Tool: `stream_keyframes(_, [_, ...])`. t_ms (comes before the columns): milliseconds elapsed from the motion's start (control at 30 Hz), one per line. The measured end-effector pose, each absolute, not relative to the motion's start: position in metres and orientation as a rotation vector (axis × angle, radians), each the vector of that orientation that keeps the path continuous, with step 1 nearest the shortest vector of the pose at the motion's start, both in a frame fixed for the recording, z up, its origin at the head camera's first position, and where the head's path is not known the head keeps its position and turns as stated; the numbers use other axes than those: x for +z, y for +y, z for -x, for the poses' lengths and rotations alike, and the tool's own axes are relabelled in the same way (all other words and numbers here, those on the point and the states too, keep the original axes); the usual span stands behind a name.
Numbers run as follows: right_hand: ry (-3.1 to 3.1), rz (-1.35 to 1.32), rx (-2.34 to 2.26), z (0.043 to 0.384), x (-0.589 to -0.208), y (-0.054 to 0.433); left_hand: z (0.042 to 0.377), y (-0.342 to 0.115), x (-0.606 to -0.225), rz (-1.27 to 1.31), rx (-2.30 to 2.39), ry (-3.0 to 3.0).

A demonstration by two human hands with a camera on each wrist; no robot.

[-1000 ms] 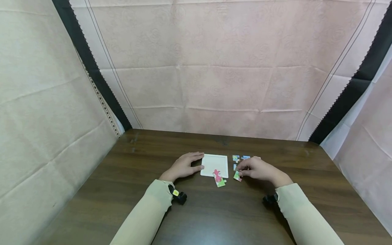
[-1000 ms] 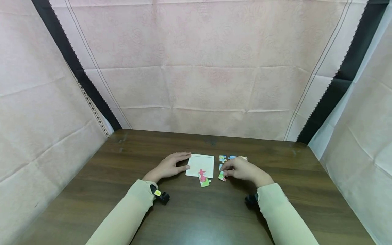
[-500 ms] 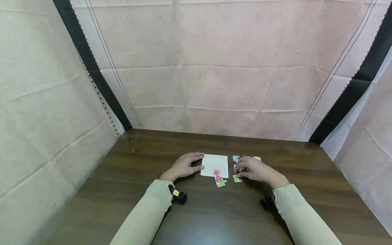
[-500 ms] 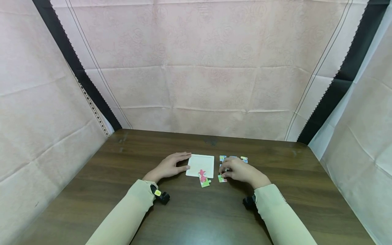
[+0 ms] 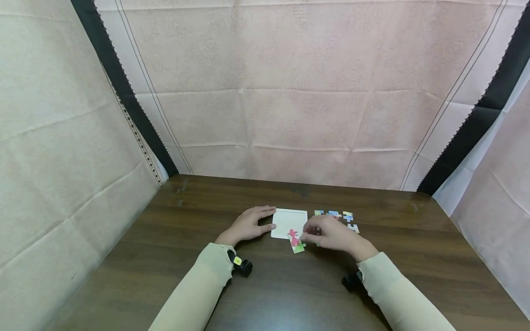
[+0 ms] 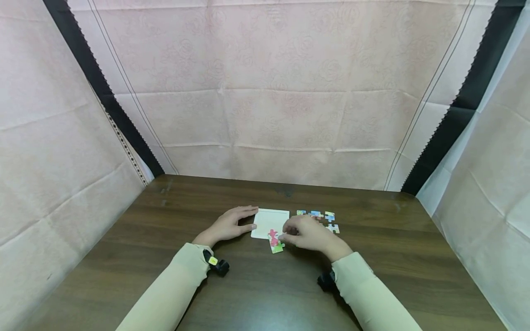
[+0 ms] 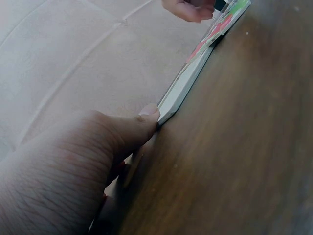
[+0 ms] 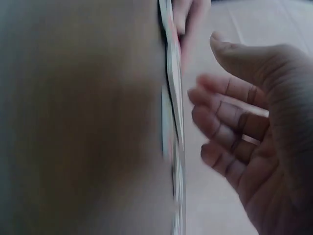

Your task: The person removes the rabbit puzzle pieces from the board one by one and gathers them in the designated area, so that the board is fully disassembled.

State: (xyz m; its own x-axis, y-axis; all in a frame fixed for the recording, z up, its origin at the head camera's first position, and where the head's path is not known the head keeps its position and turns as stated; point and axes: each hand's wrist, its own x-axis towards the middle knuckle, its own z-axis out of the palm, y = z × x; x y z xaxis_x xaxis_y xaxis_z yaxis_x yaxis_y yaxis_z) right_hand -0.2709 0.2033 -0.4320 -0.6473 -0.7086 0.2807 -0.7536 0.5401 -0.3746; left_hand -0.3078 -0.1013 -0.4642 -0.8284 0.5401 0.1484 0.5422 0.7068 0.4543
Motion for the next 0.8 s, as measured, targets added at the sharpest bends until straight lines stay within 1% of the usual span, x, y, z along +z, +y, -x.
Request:
stream_keyframes(167, [-2.759,-1.165,0.592,0.259,-0.436,0.178,0.308,-0.101,-0.464,0.917,-0.769,-2.9])
stream_keyframes(333, [-2.834,-1.116,0.581,0.254,-0.438,0.169,0.309,-0.101,-0.466,0.906,-0.757,-2.912])
stream_keyframes(633, [-2.796,-1.172,0.833,0.265,-0.44,0.173,0.311,-0.101,-0.469,0.909,-0.744,-2.911])
stream_keyframes(800, [-2.79,-1.086,0.922,0.275,-0.438,0.172,0.311,-0.101,-0.469,0.911,-0.738,-2.909])
